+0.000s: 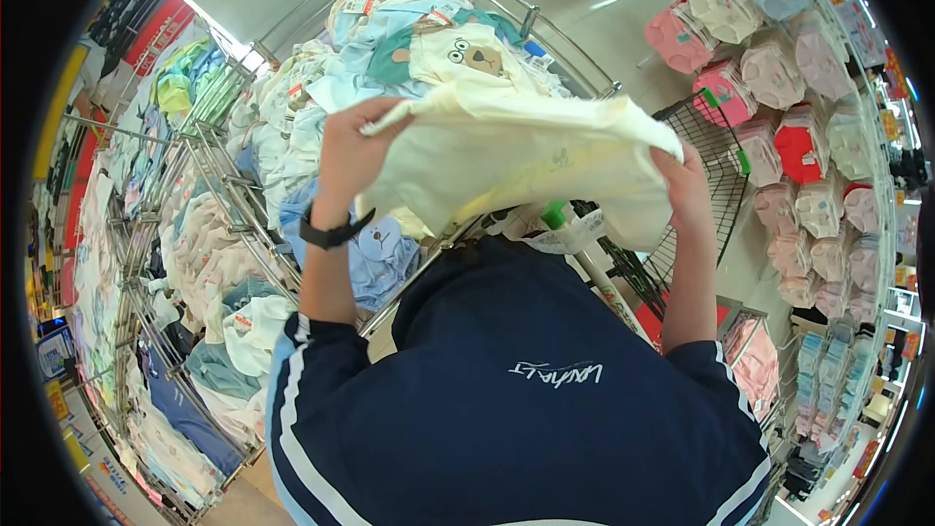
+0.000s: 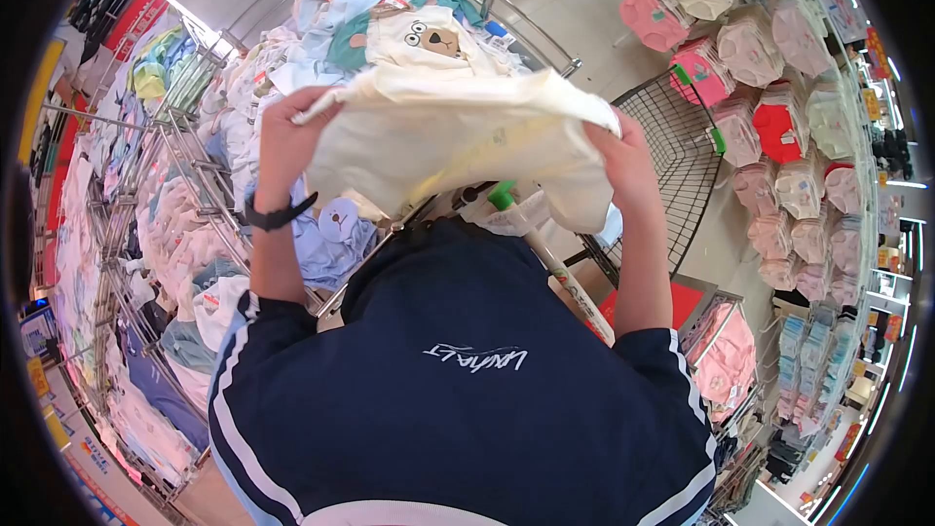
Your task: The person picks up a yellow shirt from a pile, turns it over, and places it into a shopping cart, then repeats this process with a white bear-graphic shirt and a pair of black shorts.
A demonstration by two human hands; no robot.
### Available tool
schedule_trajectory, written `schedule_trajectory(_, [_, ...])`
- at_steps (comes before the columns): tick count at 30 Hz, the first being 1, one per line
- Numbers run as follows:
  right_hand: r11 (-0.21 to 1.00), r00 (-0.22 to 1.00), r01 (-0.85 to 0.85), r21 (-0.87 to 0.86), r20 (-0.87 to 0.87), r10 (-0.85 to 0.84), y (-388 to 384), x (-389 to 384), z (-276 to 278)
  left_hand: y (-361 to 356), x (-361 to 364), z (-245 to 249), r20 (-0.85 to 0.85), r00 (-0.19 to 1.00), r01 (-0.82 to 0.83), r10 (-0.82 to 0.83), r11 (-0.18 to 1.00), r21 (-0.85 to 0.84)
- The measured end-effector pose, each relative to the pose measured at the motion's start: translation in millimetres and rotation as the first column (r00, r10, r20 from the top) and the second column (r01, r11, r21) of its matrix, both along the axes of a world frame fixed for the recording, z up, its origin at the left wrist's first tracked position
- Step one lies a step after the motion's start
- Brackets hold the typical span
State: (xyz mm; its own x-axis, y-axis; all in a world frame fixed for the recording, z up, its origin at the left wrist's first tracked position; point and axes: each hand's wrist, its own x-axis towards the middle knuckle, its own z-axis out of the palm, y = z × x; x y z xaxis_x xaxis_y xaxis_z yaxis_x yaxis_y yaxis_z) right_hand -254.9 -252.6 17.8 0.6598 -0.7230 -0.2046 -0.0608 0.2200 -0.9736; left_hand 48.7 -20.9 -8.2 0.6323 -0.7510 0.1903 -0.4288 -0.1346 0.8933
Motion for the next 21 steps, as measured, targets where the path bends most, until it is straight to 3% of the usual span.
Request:
schedule_trajectory(4, [0.994, 0.993, -0.105, -0.007, 0.055, 0.105, -15.7, 12.5, 14.8, -20.4, 43.8, 16.4, 0.15, 0.988, 0.031, -0.037, 0.999, 0.042])
schedule_trajectory(8, [0.995, 0.986, -0.095, -0.012, 0.137, 0.096, -23.4, 25.9, 38.5, -33.8, 67.0, 51.4, 0.07, 0.997, 0.017, -0.02, 0.999, 0.045])
schedule_trajectory(11, [0.996, 0.985, -0.077, -0.045, 0.149, 0.083, -37.1, 22.9, 46.4, -42.2, 89.1, 53.5, 0.054, 0.994, 0.105, -0.099, 0.985, -0.135])
schedule_trajectory(12, [0.996, 0.986, -0.065, -0.06, 0.15, 0.073, -45.3, 19.6, 47.4, -39.8, 94.6, 65.4, -0.085, 0.979, 0.174, -0.184, 0.979, -0.109])
schedule_trajectory(14, [0.996, 0.983, -0.029, -0.087, 0.177, 0.044, -45.2, 19.8, 57.0, -37.8, 97.3, 86.8, -0.349, 0.88, 0.239, -0.324, 0.934, -0.264])
schedule_trajectory(16, [0.992, 0.97, -0.065, -0.11, 0.227, 0.089, -46.6, 19.7, 65.6, -36.6, 100.1, 106.7, -0.517, 0.685, 0.331, -0.513, 0.851, -0.407])
schedule_trajectory(19, [0.989, 0.952, -0.106, -0.101, 0.276, 0.13, -46.7, 23.1, 72.4, -42.4, 93.7, 103.0, -0.594, 0.577, 0.147, -0.56, 0.787, -0.599])
schedule_trajectory(21, [0.99, 0.946, -0.116, -0.082, 0.296, 0.136, -40.8, 28.3, 75.1, -46.6, 84.1, 105.0, -0.603, 0.476, 0.139, -0.64, 0.732, -0.667])
